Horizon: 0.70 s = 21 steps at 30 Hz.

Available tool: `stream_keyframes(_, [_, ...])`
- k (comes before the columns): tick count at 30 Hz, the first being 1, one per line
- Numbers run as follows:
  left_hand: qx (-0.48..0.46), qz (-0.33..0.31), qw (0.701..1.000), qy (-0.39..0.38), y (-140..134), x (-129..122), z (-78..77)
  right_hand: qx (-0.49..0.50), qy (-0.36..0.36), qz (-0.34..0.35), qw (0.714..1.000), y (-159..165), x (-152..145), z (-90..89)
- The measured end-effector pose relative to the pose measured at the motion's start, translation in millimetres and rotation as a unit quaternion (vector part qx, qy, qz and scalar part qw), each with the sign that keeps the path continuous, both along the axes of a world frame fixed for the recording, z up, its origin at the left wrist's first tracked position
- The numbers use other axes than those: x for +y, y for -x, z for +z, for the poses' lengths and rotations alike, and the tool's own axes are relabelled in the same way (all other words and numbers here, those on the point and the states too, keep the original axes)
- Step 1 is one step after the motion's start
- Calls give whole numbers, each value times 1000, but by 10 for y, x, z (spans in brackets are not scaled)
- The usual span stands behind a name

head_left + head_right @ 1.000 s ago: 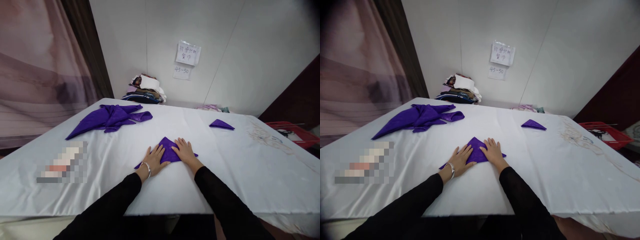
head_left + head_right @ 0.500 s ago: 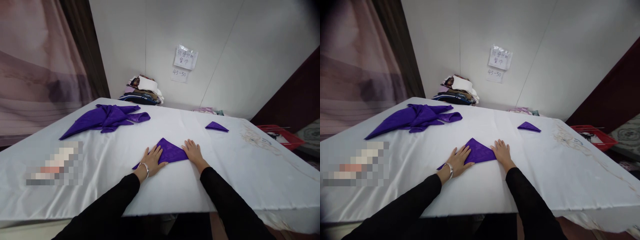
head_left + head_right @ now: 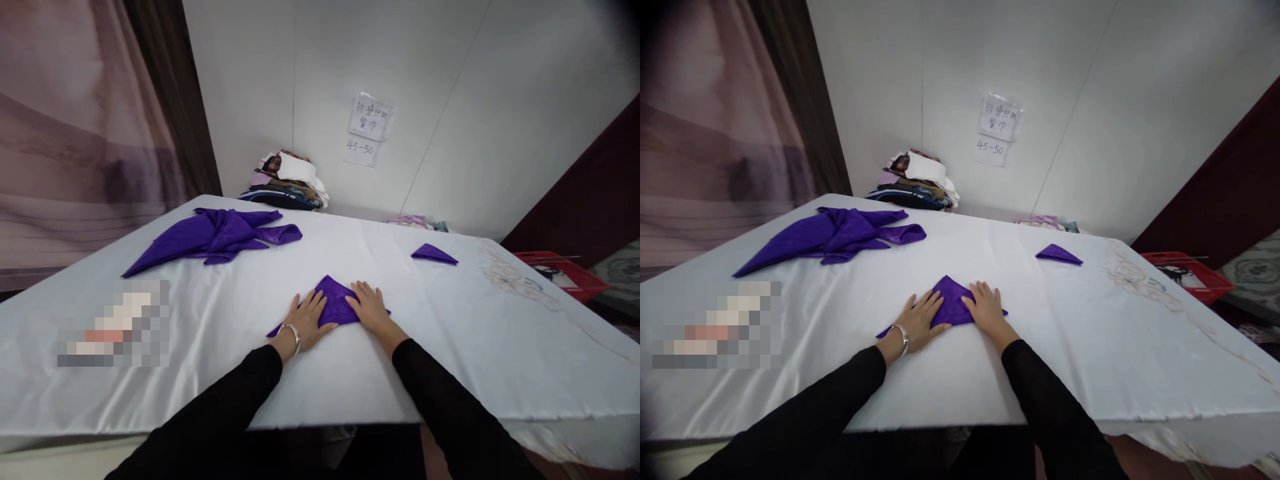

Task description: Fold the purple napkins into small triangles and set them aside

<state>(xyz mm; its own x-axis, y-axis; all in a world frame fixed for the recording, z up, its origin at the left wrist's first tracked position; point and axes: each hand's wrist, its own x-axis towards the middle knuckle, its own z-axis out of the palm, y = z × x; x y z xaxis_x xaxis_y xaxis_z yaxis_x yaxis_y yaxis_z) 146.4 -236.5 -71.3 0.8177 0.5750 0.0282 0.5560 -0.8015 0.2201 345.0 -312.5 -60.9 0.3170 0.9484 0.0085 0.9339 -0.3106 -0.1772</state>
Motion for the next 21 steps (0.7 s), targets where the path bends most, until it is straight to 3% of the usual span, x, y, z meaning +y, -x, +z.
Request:
stream_keyframes(6, [5,-2,1000,2,17,4,14,-1,8,7,1000,-76,70,-38])
stream_keyframes(21, [-7,-4,1000,11,21,14,2,-14,19,-80,997,-460,-158,-31])
